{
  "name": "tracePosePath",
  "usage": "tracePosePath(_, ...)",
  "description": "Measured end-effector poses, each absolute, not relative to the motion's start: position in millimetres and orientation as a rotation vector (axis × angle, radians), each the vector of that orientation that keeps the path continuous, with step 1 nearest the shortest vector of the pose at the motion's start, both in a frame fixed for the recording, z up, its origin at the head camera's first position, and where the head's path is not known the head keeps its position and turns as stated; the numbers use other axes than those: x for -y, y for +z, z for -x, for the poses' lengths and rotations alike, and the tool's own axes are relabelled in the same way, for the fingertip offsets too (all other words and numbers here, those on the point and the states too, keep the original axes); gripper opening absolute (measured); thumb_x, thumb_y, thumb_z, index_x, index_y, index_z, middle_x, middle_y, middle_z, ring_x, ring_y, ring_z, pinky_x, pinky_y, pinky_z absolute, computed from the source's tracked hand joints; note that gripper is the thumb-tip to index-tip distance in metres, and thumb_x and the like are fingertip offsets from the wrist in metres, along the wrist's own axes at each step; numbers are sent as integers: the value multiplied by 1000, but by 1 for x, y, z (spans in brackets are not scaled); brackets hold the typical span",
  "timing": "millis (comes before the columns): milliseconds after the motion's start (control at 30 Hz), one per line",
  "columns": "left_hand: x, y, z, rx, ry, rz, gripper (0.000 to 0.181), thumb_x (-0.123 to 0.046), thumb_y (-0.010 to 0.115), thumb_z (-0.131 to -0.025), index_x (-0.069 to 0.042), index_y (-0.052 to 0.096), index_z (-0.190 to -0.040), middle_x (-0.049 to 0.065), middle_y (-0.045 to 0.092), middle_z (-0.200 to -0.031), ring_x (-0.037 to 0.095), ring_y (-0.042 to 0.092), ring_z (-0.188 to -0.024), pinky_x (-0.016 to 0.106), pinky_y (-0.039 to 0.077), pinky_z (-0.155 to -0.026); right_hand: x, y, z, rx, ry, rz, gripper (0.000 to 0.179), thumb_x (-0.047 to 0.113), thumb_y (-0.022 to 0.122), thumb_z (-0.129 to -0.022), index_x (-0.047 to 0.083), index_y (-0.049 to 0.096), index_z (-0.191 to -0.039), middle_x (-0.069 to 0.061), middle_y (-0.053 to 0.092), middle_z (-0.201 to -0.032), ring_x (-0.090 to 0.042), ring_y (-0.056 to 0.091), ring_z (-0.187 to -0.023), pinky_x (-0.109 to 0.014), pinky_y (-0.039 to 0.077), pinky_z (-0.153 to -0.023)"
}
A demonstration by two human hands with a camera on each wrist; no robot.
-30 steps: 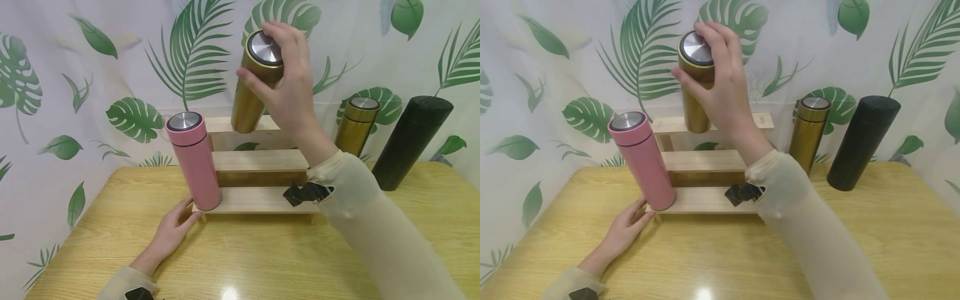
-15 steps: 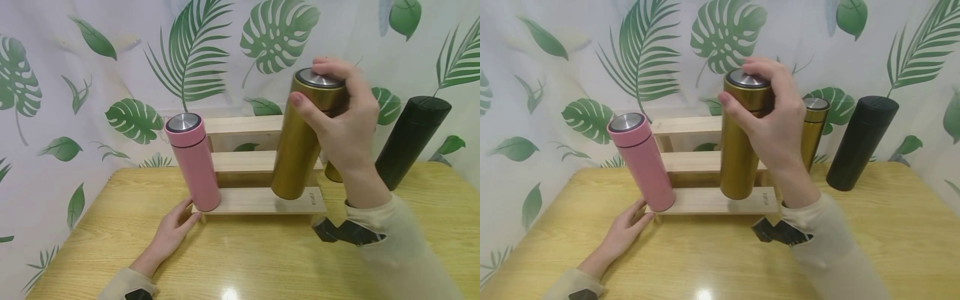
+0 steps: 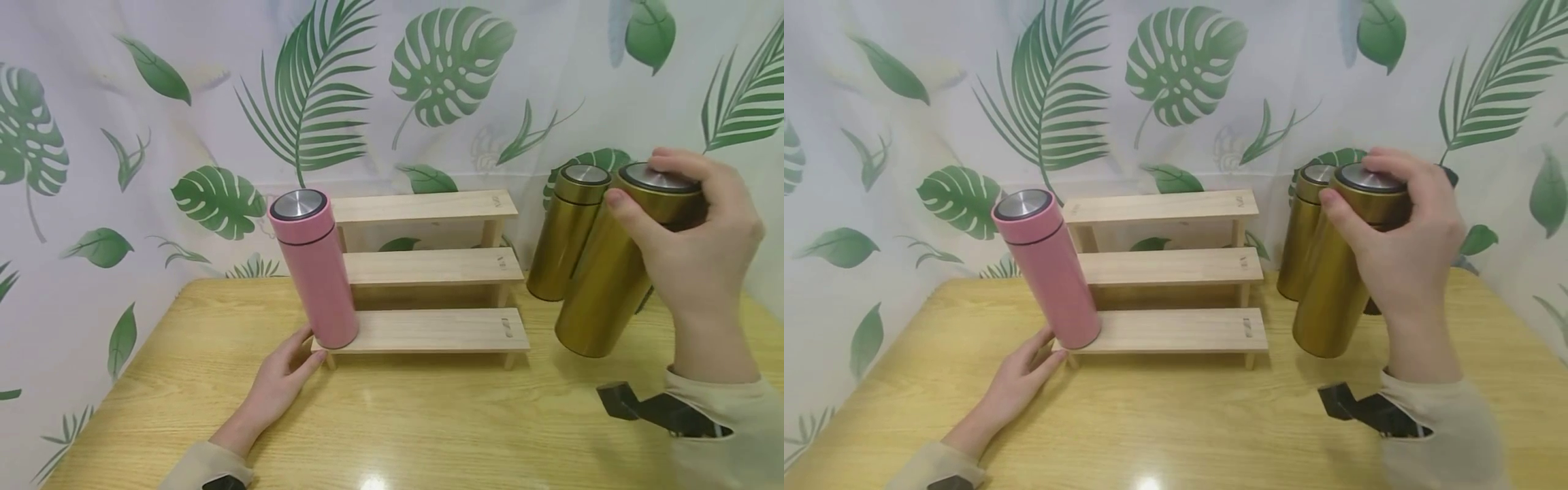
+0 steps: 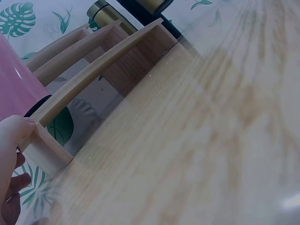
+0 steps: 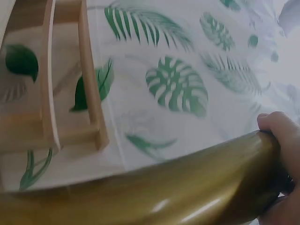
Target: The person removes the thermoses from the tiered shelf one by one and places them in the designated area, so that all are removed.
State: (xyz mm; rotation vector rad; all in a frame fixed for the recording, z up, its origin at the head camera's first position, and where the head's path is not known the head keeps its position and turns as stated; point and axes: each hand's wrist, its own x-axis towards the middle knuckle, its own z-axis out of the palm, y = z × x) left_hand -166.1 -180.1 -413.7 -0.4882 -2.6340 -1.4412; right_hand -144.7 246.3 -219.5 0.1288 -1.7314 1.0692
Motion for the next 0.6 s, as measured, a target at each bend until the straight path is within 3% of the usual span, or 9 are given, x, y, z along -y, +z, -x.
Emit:
tracePosePath(267, 181, -415, 165, 2638, -1458, 471, 54, -37, 58, -95, -21, 43, -145, 5, 45, -144, 30, 47, -127, 49, 34, -106, -297, -247, 162, 1871, 963, 141, 43, 14, 81, -74, 14, 70, -116, 24, 54, -108, -5, 48, -111, -13, 40, -92)
tracePosePath(500, 180, -412, 164, 2636, -1476, 477, 54, -36, 58, -96, -18, 43, -145, 6, 45, -144, 30, 47, -126, 47, 36, -106, -319, -262, 170, 1976, 864, 246, 42, 18, 79, -76, 8, 69, -116, 32, 44, -96, 1, 46, -105, -11, 34, -89)
tracePosePath(600, 179, -411, 164, 2639, -1485, 480, 55, -36, 57, -96, -18, 42, -145, 6, 44, -145, 30, 47, -126, 47, 36, -106, -327, -264, 168, 2072, 819, 289, 41, 20, 74, -81, 5, 66, -118, 31, 38, -97, -8, 46, -109, -12, 31, -90)
